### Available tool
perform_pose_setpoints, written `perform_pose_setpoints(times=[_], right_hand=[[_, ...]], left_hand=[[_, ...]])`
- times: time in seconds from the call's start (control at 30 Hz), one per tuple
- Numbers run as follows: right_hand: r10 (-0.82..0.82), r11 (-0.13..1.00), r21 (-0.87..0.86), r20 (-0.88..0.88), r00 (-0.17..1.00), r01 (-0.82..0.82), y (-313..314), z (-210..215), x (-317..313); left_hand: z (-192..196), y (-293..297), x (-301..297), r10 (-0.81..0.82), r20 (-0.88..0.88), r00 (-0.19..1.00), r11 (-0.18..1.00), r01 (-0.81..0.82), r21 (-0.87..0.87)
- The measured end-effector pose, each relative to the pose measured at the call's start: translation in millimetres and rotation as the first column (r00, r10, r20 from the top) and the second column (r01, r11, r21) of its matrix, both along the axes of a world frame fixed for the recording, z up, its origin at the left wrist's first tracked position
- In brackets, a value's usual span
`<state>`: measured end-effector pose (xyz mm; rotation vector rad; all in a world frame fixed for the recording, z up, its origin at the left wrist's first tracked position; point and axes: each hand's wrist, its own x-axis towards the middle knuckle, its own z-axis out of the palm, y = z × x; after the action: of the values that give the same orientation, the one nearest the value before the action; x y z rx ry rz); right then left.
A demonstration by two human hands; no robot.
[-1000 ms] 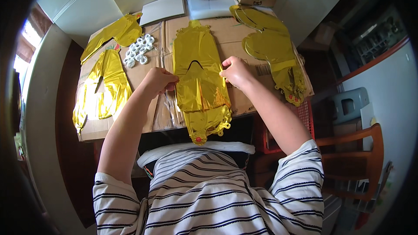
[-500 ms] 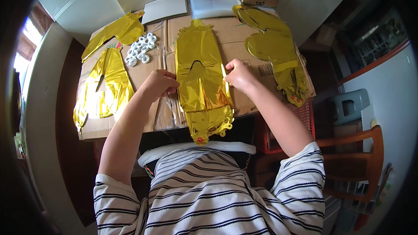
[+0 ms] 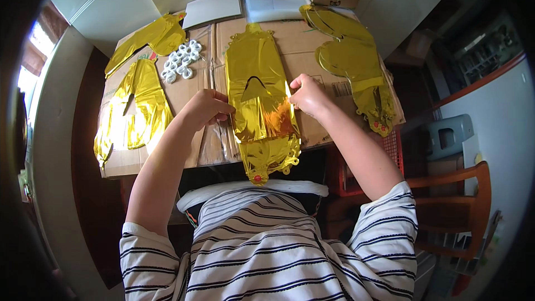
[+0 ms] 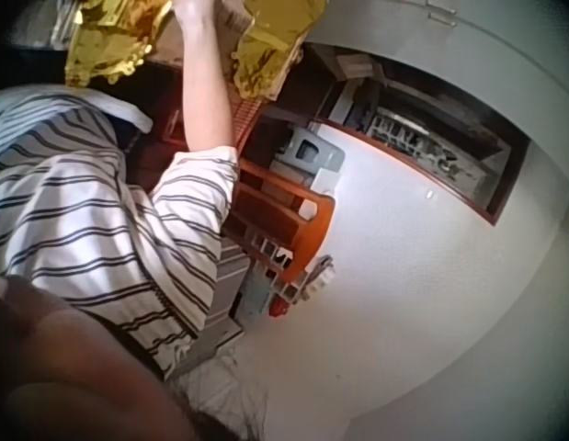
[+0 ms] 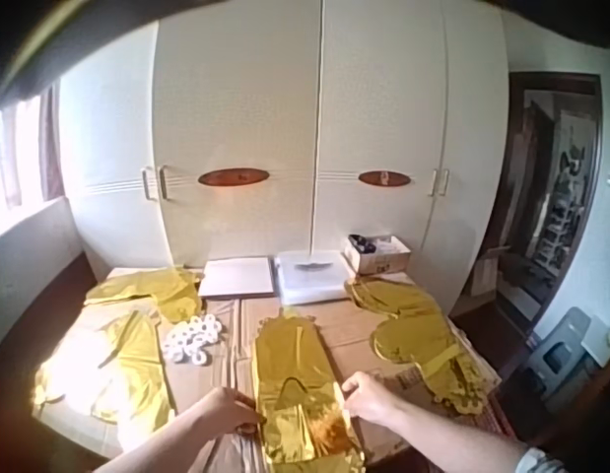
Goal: Folding and organizing gold foil balloons on a table.
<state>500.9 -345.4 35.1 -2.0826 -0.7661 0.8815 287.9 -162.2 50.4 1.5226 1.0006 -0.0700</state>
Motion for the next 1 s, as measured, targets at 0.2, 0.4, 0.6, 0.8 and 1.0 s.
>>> perform_pose_setpoints(times=[0.2,0.4,0.6,0.8,1.0], right_hand=[[0.001,1.0,0.02,-0.043,0.999,0.0,-1,-6,4],[0.003,0.999,0.037,-0.079,0.997,0.0,-2,-4,4],[0.025,0.999,0.043,-0.042,0.999,-0.023,-4,-13,9],[0.058,0.998,-0.002,0.012,0.998,-0.058,-4,-22,9],[0.02,0.999,0.053,-0.149,0.989,-0.012,-4,-5,3]], left_hand=[[-4,1,0,-0.073,-0.027,0.997,0.994,0.075,0.077],[-14,3,-1,-0.083,0.025,0.996,0.991,0.08,0.105],[-16,2,-1,-0.074,0.004,0.997,0.987,0.073,0.142],[-9,-2,0,-0.072,-0.027,0.997,0.984,0.075,0.164],[-6,-4,0,-0.06,-0.034,0.998,0.981,0.065,0.181]])
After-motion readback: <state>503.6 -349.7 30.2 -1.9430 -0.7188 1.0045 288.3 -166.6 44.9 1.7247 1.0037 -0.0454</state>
